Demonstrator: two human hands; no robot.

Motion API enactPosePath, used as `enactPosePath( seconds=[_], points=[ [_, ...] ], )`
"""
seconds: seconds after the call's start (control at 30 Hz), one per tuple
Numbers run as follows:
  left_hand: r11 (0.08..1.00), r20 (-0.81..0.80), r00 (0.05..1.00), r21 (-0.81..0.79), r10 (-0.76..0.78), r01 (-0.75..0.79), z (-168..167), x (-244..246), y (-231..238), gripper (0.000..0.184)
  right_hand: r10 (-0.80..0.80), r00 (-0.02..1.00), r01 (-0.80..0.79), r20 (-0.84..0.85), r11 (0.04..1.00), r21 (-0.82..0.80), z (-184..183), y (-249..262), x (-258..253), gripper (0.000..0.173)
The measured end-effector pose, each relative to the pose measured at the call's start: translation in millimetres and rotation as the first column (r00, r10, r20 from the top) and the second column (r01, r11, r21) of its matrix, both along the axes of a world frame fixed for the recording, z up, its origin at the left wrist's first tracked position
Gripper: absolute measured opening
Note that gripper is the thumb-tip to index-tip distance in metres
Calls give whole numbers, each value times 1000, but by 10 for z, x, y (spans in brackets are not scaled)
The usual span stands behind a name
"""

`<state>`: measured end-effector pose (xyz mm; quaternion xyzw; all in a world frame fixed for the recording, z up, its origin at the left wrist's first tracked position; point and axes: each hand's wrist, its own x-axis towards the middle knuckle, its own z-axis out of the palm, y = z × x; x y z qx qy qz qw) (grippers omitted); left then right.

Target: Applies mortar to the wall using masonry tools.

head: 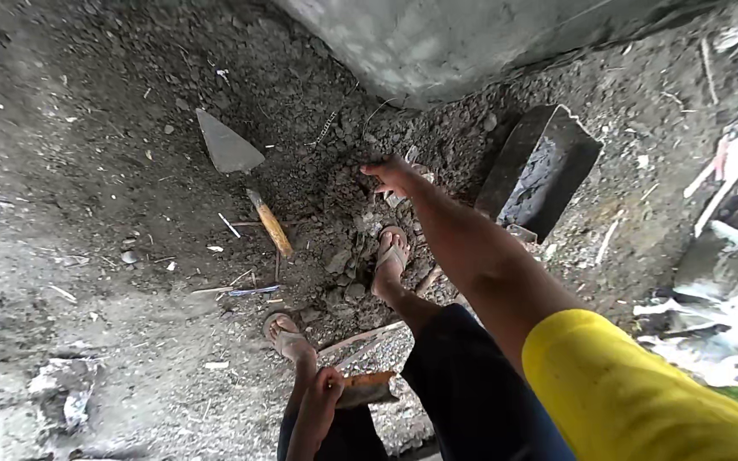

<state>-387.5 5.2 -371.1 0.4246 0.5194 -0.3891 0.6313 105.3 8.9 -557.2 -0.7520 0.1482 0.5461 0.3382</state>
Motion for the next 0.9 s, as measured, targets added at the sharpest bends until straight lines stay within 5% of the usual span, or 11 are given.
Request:
enactPosePath(
  seconds=[0.27, 0.4, 0.6, 0.7, 0.9],
  points=[
    [992, -8, 995, 69, -103, 104, 68, -345, 252, 24, -333, 934, 343, -126, 936, 71, 196, 76, -113, 68],
    [901, -95, 903, 77, -420, 427, 162, -663, 624, 31, -263, 941, 308, -214, 927, 214, 332, -129, -297, 57],
    [838, -240, 875, 266, -420, 476, 239, -1172, 1450, 29, -318, 917, 382, -242, 874, 299, 553, -667, -645, 44],
    [746, -285, 847, 403, -448, 530, 585, -876, 1914, 31, -348, 911, 403, -220, 862, 306, 843, -967, -792, 39],
    [421, -381, 654, 534, -654, 733, 1302, -375, 2572, 32, -369, 907, 418, -204, 851, 317, 1469, -1468, -745, 36]
  ],
)
